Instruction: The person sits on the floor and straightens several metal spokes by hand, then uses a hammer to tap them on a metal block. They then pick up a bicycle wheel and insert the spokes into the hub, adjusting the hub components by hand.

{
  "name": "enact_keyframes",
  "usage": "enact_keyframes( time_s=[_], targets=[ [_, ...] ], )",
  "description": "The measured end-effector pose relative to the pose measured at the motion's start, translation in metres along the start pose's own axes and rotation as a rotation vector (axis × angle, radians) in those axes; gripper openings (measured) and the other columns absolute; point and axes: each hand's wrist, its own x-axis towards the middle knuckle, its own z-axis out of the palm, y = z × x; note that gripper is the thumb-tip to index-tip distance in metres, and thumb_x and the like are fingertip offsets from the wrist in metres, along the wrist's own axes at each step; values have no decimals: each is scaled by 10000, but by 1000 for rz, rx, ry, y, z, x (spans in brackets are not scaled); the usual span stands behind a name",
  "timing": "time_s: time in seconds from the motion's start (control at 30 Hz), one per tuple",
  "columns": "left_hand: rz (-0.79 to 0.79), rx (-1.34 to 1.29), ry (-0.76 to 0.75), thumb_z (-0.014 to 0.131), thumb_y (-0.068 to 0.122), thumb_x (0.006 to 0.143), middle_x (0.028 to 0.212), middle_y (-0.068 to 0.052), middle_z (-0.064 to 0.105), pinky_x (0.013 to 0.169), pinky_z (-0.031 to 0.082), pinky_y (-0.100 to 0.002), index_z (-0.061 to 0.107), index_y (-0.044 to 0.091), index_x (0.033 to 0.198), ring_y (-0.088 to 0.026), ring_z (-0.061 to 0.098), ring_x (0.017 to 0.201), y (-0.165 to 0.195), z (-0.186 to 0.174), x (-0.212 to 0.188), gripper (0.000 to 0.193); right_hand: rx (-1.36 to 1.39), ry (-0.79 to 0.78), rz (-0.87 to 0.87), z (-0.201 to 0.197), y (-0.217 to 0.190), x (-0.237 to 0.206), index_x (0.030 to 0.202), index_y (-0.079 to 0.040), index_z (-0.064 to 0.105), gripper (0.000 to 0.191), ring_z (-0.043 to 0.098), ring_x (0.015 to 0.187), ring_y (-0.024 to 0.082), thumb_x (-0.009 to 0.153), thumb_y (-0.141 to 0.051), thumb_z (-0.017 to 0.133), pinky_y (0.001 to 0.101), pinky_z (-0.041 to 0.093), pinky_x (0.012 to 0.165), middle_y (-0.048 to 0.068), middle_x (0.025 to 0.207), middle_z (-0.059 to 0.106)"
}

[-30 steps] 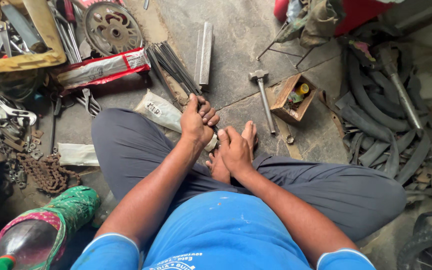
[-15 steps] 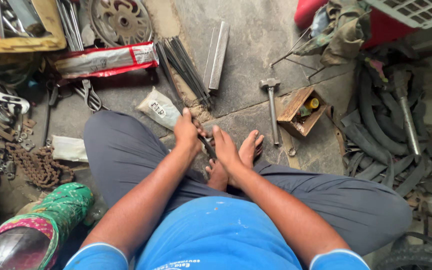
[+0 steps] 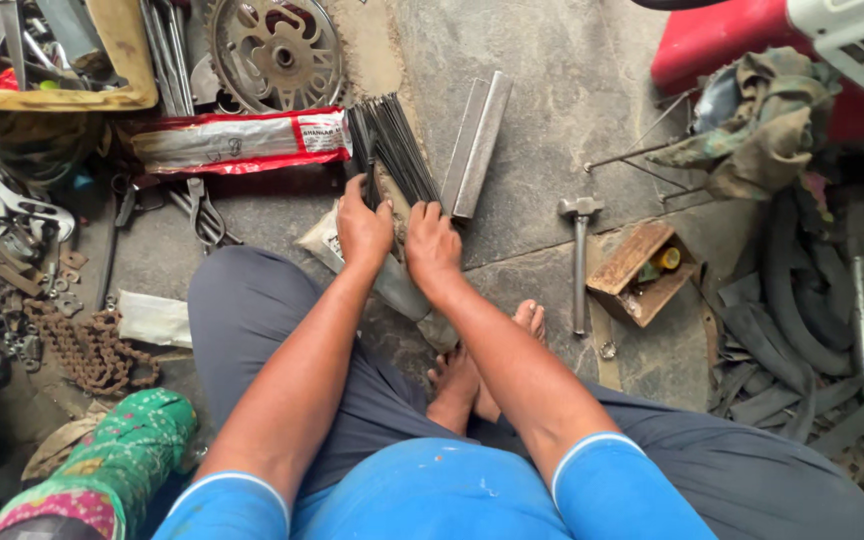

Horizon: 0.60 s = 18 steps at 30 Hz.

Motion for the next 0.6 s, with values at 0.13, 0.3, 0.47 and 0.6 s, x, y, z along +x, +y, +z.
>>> enact_keyframes(
  time_s=[0.13, 0.3, 0.47, 0.6],
  targets=[
    [-189, 120, -104, 869, 210, 742, 1011, -293, 680, 847, 500, -543, 504, -41, 1261, -494, 645, 961, -2, 6, 13, 683, 33, -3, 6, 10, -2, 1, 1144, -76, 597, 190, 680, 824, 320, 957, -108, 599, 431, 588, 632, 126, 951, 575],
    [-165, 202, -138, 811, 205, 763, 1045, -295, 698, 855, 512, -531, 584, -46, 1230, -487, 654, 986, -7, 5, 23, 576, 48, 87, -11, 6, -2, 14, 1360, -14, 504, 562, 674, 912, 379, 835, -174, 629, 408, 598, 653, 219, 1158, 579],
    [-480, -68, -167, 685, 224, 783, 964, -208, 762, 854, 543, -427, 724, 10, 1043, -357, 732, 923, -16, 6, 31, 339, 68, -208, 156, 13, -1, 33, 1480, 62, 335, 802, 704, 908, 406, 825, -248, 676, 427, 609, 664, 275, 1160, 585],
    [-517, -202, -126, 653, 223, 835, 914, -160, 758, 808, 539, -400, 712, 14, 1062, -289, 733, 858, -18, 6, 33, 315, 88, -241, 230, 22, 0, 40, 1335, 28, 463, 397, 731, 887, 397, 1002, -109, 631, 475, 605, 743, 246, 1119, 631]
  ],
)
